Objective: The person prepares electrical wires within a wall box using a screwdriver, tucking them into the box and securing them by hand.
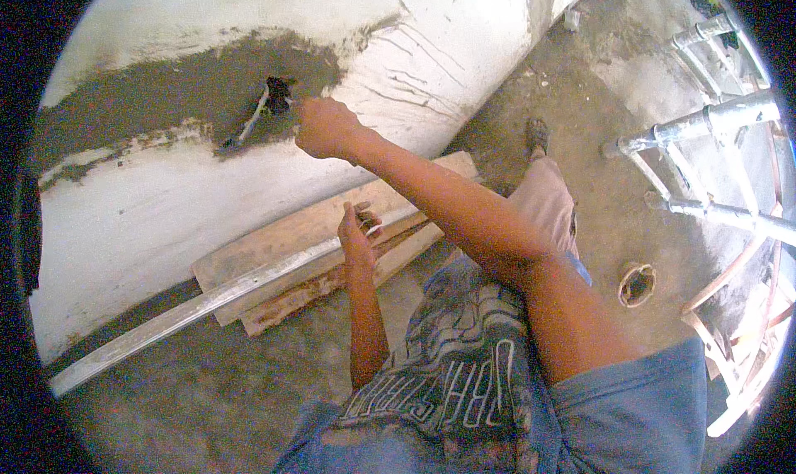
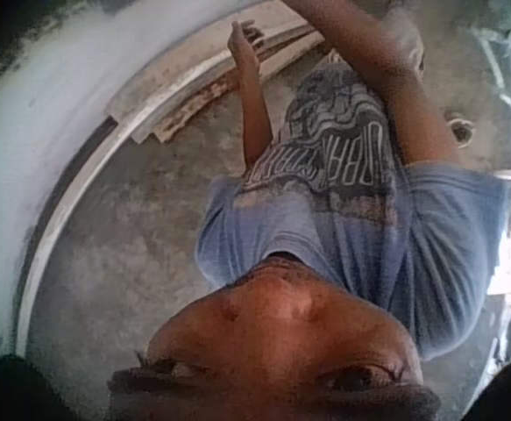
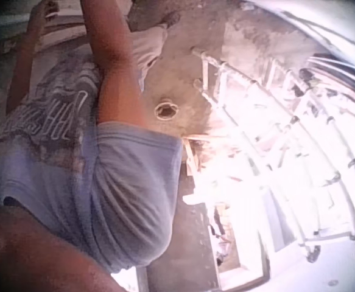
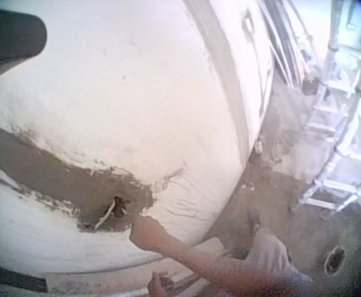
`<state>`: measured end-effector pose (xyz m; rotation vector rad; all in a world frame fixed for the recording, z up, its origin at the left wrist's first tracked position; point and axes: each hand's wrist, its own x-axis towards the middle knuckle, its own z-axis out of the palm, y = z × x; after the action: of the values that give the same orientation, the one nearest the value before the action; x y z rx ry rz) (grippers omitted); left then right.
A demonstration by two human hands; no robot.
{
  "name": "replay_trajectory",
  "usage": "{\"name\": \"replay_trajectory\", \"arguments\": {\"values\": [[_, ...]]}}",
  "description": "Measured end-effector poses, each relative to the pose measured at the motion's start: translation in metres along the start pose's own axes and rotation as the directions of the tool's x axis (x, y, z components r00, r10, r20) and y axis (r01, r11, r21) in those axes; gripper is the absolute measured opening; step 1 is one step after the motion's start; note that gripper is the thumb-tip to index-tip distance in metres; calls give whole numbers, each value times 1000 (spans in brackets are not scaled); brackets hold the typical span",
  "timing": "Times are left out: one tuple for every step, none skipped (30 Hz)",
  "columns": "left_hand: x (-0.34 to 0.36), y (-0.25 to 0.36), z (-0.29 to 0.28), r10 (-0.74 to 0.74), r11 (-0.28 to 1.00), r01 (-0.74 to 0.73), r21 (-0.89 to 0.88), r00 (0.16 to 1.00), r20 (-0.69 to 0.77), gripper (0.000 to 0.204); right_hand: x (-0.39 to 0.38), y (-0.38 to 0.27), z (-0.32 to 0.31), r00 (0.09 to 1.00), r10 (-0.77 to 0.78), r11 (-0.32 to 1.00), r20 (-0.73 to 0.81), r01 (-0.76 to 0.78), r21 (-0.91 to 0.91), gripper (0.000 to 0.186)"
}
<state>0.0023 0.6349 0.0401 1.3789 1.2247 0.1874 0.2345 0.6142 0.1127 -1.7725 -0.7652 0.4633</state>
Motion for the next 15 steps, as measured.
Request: {"name": "replay_trajectory", "arguments": {"values": [[2, 1, -2, 7, 1000, -7, 3, 1000, 7, 51, 2, 2, -4, 999, -37, 999, 26, 38, -12, 36], [0, 6, 0, 19, 1000, -19, 7, 1000, 1, 51, 1, 1, -9, 996, -70, 997, 56, 72, -24, 37], [-2, 12, 4, 32, 999, -31, 11, 999, -5, 50, 5, -7, -13, 996, -59, 998, 62, 58, 9, 39], [-3, 16, 6, 44, 999, -44, 15, 999, -10, 50, 3, -5, -18, 995, -73, 997, 71, 72, 10, 40], [-3, 18, 5, 54, 998, -54, 14, 998, -11, 49, 4, 0, -24, 993, -91, 996, 79, 90, 13, 42], [-2, 19, 3, 65, 998, -64, 13, 998, -11, 49, 4, 3, -27, 990, -109, 994, 87, 108, 16, 43], [-1, 21, 2, 75, 997, -75, 12, 997, -12, 48, 5, 1, -24, 992, -83, 996, 99, 84, -12, 44], [-1, 21, 3, 77, 997, -77, 21, 997, -5, 48, 6, 1, -17, 992, -49, 998, 113, 54, -41, 45], [-2, 21, 4, 80, 996, -80, 31, 997, 2, 47, 5, 3, -12, 992, -15, 997, 126, 24, -70, 45], [-3, 21, 5, 82, 996, -83, 40, 997, 8, 47, 2, 8, -11, 993, -90, 996, 75, 89, 20, 40], [-4, 20, 3, 64, 997, -63, 38, 998, -11, 46, -4, 10, -14, 987, -160, 982, 20, 157, 106, 36], [-6, 17, 0, 45, 998, -44, 35, 999, -30, 45, -10, 12, -17, 974, -224, 955, -41, 228, 187, 31], [-7, 15, -2, 26, 999, -25, 31, 998, -49, 44, -15, 15, -22, 984, -178, 955, 13, 169, 246, 38], [-9, 11, -1, 16, 999, -15, 36, 999, -36, 44, -12, 18, -21, 982, -180, 973, 60, 169, 158, 39], [-12, 7, 1, 5, 999, -4, 41, 1000, -24, 43, -4, 20, -20, 978, -179, 983, 109, 172, 70, 40]]}}
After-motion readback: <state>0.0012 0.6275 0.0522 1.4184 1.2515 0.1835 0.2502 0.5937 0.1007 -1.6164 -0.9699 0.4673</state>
